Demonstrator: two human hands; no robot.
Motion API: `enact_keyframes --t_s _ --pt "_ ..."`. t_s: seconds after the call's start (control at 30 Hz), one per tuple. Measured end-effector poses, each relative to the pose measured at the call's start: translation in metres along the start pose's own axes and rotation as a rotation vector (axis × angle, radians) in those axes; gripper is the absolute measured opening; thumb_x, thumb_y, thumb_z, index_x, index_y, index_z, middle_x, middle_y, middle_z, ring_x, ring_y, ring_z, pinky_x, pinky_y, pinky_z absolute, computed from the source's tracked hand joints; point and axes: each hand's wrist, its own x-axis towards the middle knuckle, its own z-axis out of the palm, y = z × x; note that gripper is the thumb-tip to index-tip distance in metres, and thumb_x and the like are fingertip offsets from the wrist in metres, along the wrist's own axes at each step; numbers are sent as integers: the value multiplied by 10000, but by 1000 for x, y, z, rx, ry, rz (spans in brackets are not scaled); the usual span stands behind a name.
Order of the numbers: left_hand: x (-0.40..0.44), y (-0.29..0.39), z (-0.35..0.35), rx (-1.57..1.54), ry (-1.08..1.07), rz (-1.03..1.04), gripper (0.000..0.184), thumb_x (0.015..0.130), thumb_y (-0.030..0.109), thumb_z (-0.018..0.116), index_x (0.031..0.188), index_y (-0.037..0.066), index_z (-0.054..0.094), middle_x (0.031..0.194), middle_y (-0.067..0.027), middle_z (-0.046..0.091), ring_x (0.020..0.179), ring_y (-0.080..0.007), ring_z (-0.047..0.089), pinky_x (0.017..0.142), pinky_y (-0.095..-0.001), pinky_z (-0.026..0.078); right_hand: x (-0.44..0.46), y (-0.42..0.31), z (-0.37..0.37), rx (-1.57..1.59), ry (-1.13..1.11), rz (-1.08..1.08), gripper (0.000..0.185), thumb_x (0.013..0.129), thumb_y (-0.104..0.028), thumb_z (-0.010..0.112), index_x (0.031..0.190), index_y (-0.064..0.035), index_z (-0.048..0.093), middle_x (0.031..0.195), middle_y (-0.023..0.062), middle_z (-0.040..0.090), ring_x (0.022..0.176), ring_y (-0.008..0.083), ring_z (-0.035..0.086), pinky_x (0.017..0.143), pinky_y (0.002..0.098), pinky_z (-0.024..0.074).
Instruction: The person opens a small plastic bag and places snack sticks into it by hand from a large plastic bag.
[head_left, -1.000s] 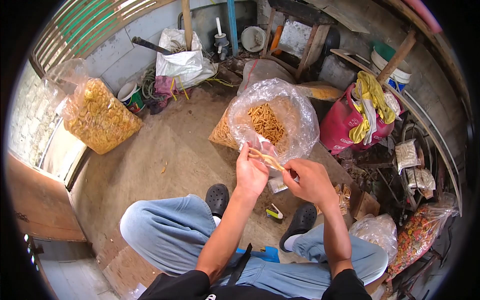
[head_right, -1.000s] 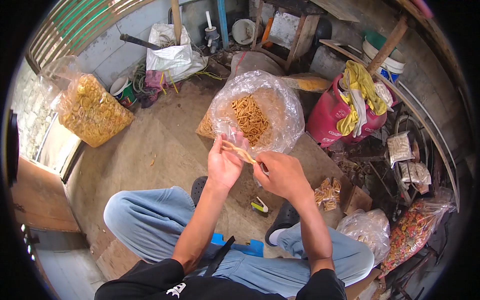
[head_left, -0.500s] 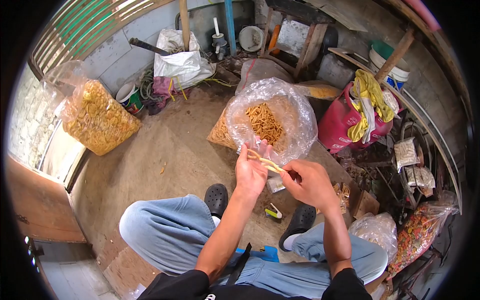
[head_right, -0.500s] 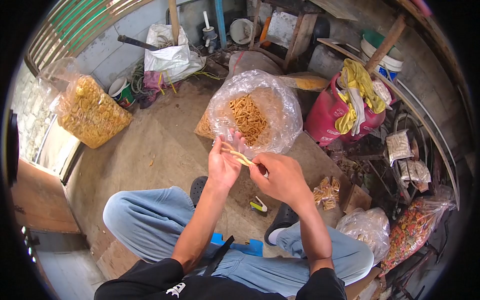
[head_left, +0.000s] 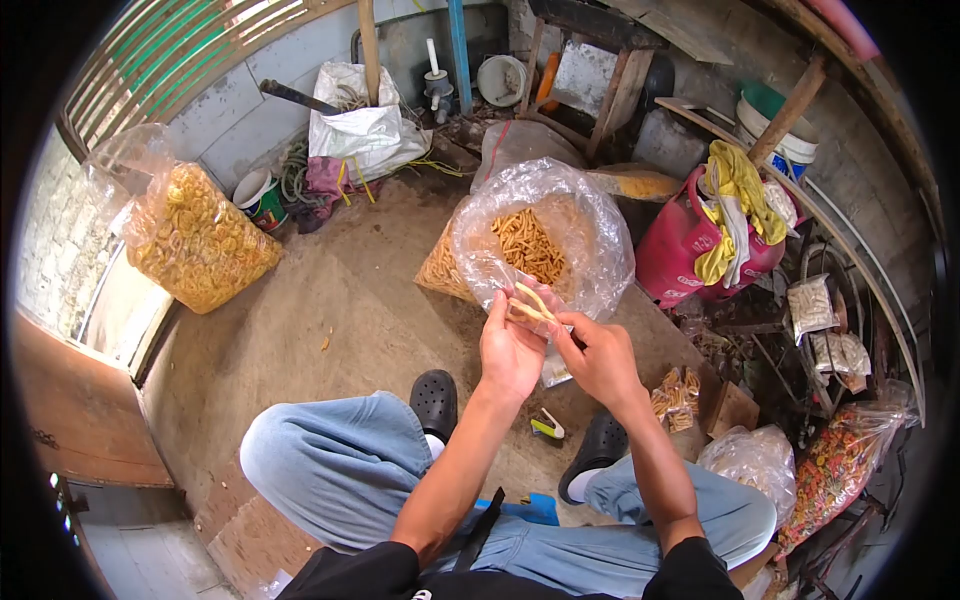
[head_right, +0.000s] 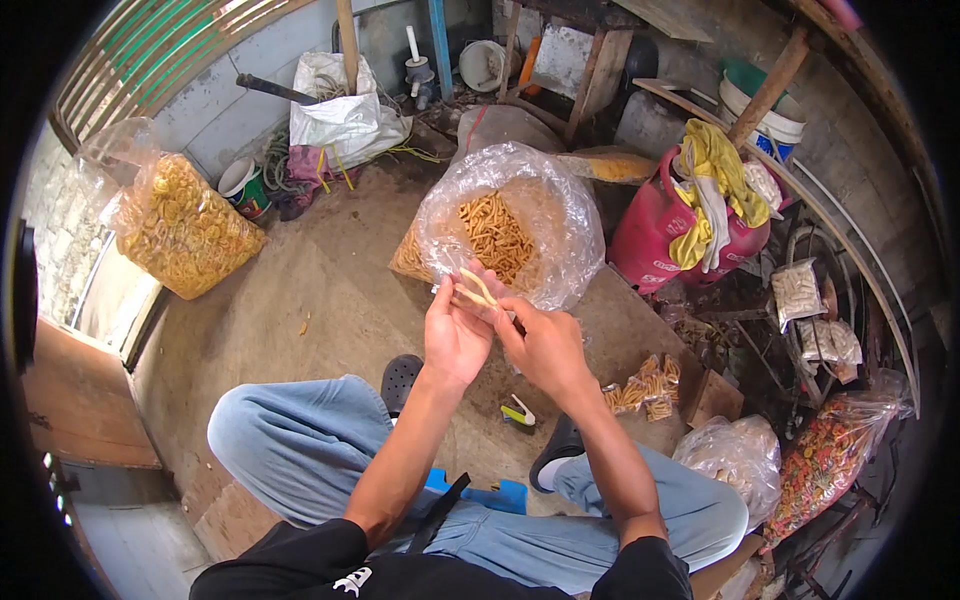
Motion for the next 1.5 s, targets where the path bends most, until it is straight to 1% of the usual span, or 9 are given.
enact_keyframes --t_s 0.1,0.33,0.43,0.5,0.7,1.0,1.1,1.23,1.5 --pt "-1 0 1 61 -3 6 359 1016 365 312 1104 86 520 1111 -111 585 1036 -229 567 928 -385 461 1 2 0 -23 -37 27 161 864 -180 631 969 -63 661 575 159 554 473 265 562 458 343 395" --pt "-3 -4 3 130 5 -13 416 1018 378 292 1171 48 492 1125 -99 574 1041 -232 562 934 -382 456 1 5 1 -36 -51 19 174 878 -199 616 1005 -87 652 582 160 560 481 288 558 476 351 417" --pt "-3 -8 4 102 30 26 432 1012 419 271 1169 70 471 1156 -104 560 1074 -250 548 932 -403 451 2 4 0 -89 -85 36 186 869 -233 607 1012 -126 656 682 154 641 620 326 640 557 404 493" --pt "-6 -7 7 -5 22 18 459 1003 466 236 1163 115 485 1187 -67 572 1124 -268 520 851 -376 483 1 10 4 -109 22 -23 157 832 -219 657 947 -118 691 710 138 652 631 302 648 552 369 500" --pt "-7 -5 5 -59 -12 -36 513 994 497 160 1130 127 487 1191 -78 574 1121 -314 508 789 -351 492 1 13 11 74 141 38 106 755 -125 723 857 -97 717 722 90 663 618 255 650 545 330 499" --pt "-2 -9 -9 -109 -77 -69 502 1003 463 171 1123 99 496 1192 -69 579 1205 -278 479 967 -398 449 5 18 10 -5 197 -79 142 699 -16 700 825 -80 701 799 70 610 735 245 617 627 332 498" --pt "-4 -12 -4 -133 -47 -82 458 1003 464 211 1123 115 482 1206 -93 561 1165 -267 499 852 -351 484 4 19 12 12 227 -63 152 693 -4 701 826 -77 695 824 69 612 745 240 616 632 334 498" --pt "-4 -14 0 -82 28 -70 451 1003 464 217 1117 119 484 1205 -88 558 1156 -262 503 844 -351 488 3 22 14 -10 250 -101 165 693 -11 715 842 -79 695 843 70 609 769 237 613 640 332 498" --pt "0 -3 -10 -131 -166 -117 450 1010 440 211 1096 113 508 1192 -60 566 1155 -241 507 827 -332 506 10 15 1 6 133 -219 171 685 -131 776 839 -106 707 813 24 595 740 197 585 614 317 492"
